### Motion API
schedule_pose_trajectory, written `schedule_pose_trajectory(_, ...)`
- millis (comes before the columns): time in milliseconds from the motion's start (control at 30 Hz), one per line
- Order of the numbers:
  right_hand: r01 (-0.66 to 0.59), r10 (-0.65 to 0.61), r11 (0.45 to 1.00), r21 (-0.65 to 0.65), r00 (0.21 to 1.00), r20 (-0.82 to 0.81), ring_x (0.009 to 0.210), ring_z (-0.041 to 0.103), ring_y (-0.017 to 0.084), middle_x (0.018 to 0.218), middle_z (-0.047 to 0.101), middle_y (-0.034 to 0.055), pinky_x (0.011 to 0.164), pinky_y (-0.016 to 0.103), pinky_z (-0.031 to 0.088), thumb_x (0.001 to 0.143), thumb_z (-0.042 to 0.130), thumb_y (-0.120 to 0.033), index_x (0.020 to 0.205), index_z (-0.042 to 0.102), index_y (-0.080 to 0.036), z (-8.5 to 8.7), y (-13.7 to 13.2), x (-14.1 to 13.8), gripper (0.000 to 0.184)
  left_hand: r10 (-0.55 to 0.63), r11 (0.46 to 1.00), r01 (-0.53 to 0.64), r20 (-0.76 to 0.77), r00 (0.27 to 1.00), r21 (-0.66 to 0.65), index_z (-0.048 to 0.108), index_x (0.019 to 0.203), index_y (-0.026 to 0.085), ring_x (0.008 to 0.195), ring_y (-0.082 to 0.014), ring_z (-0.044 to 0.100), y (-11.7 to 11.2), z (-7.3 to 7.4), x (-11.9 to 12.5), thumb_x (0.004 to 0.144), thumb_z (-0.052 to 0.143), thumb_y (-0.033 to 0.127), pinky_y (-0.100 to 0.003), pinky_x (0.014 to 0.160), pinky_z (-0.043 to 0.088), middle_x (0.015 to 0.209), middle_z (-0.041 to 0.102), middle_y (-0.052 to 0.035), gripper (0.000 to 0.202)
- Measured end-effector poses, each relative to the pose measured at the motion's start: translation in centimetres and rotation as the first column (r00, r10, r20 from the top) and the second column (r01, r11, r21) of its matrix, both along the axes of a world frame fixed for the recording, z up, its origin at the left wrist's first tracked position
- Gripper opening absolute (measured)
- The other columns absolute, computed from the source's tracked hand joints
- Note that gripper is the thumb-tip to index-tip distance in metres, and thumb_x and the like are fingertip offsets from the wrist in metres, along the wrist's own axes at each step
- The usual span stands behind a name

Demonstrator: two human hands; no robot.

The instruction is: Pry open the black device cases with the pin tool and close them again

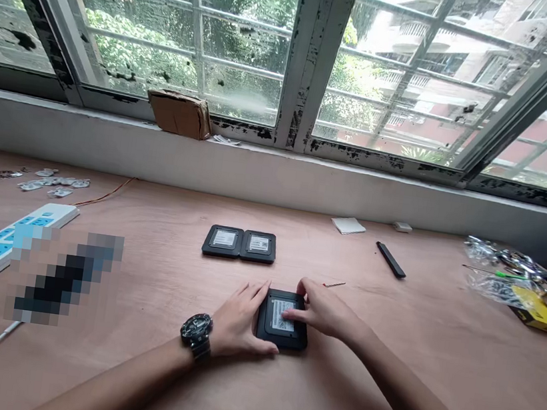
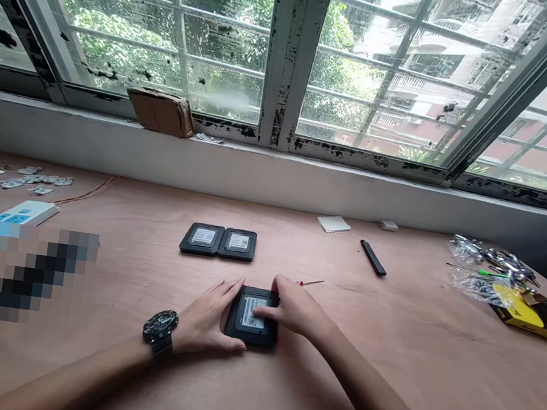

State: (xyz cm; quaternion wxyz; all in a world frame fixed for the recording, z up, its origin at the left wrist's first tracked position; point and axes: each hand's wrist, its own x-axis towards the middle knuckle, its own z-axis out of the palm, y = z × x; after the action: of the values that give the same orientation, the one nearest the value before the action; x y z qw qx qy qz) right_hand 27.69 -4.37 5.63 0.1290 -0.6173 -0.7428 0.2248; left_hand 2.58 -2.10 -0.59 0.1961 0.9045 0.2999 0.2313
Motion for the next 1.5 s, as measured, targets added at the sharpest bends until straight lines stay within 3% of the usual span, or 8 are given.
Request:
schedule_pose_trajectory(267,-0.052,0.052,0.999,0.0,0.995,0.089,0.08,0.062,0.026,0.095,0.064,0.0085,0.063,0.032,0.041,0.062,0.074,-0.082,0.087,0.052,-0.022,-0.6,1.1,-1.1,0.069,-0.007,0.999,0.007,-0.004,1.0,-0.039,0.015,0.162,0.014,0.142,-0.0421,0.043,0.1,0.0,0.1,0.061,0.085,0.071,-0.059,0.12,0.032,0.155,0.042,-0.0241,0.135)
schedule_pose_trajectory(567,-0.073,0.072,0.997,0.022,0.997,0.022,0.08,0.058,0.022,0.099,0.059,0.0062,0.064,0.032,0.043,0.064,0.076,-0.079,0.083,0.05,-0.021,-1.3,1.1,-0.7,0.066,-0.025,0.995,0.021,-0.044,0.999,-0.098,0.003,0.163,0.011,0.148,-0.0471,0.03,0.5,-0.6,-0.1,0.06,0.087,0.067,-0.064,0.121,0.026,0.161,0.027,-0.029,0.144)
schedule_pose_trajectory(700,-0.125,0.129,0.99,0.073,0.99,-0.061,0.083,0.058,0.022,0.099,0.059,0.004,0.066,0.031,0.043,0.068,0.08,-0.07,0.087,0.05,-0.022,-0.2,0.7,-0.7,0.059,-0.029,0.996,0.026,-0.035,0.999,-0.083,0.004,0.163,0.015,0.149,-0.0463,0.028,0.4,-0.1,0.1,0.061,0.088,0.062,-0.065,0.121,0.026,0.162,0.027,-0.0259,0.14)
schedule_pose_trajectory(933,-0.248,0.222,0.968,-0.047,0.924,-0.313,0.08,0.058,0.019,0.092,0.061,0.0008,0.065,0.029,0.047,0.096,0.057,-0.058,0.1,0.052,-0.023,3.0,-0.6,0.6,0.035,0.059,0.998,-0.062,-0.098,0.993,-0.026,0.009,0.163,0.015,0.149,-0.042,0.03,-0.9,0.6,-0.7,0.067,0.081,0.07,-0.059,0.123,0.025,0.162,0.032,-0.0227,0.132)
schedule_pose_trajectory(1067,-0.191,0.198,0.98,0.05,0.949,-0.244,0.079,0.059,0.019,0.093,0.064,0.002,0.067,0.031,0.049,0.102,0.049,-0.052,0.106,0.054,-0.024,5.5,-1.3,2.9,0.029,0.284,0.957,-0.271,-0.141,0.948,0.103,0.007,0.162,0.012,0.146,-0.0474,0.035,-4.2,0.5,-3.9,0.069,0.067,0.087,-0.068,0.12,0.022,0.158,0.036,-0.0257,0.133)
schedule_pose_trajectory(1167,-0.203,0.219,0.957,0.208,0.974,-0.056,0.084,0.062,0.022,0.096,0.068,0.0035,0.072,0.034,0.051,0.103,0.051,-0.043,0.104,0.058,-0.025,6.4,-1.6,4.2,0.019,0.335,0.934,-0.307,-0.151,0.93,0.182,0.01,0.163,0.019,0.144,-0.0445,0.039,-6.2,0.7,-5.9,0.08,0.062,0.082,-0.068,0.121,0.021,0.157,0.042,-0.0201,0.116)
schedule_pose_trajectory(1333,-0.434,0.385,0.757,0.489,0.9,0.203,0.114,0.062,0.028,0.117,0.07,0.0065,0.095,0.045,0.05,0.1,0.059,-0.03,0.096,0.068,-0.028,4.6,-1.7,6.0,0.01,0.285,0.958,-0.273,-0.193,0.939,0.088,0.005,0.163,0.024,0.149,-0.0402,0.033,-5.6,1.1,-5.5,0.083,0.069,0.071,-0.065,0.121,0.025,0.162,0.034,-0.0178,0.113)
schedule_pose_trajectory(1500,-0.383,0.37,0.739,0.554,0.918,0.141,0.118,0.064,0.027,0.124,0.067,0.0077,0.093,0.044,0.056,0.099,0.058,-0.02,0.102,0.069,-0.029,0.0,-2.8,8.2,0.015,0.191,0.98,-0.196,-0.15,0.97,-0.017,0.004,0.164,0.027,0.149,-0.0398,0.033,-3.8,1.1,-4.6,0.077,0.076,0.068,-0.066,0.123,0.019,0.163,0.031,-0.0163,0.12)
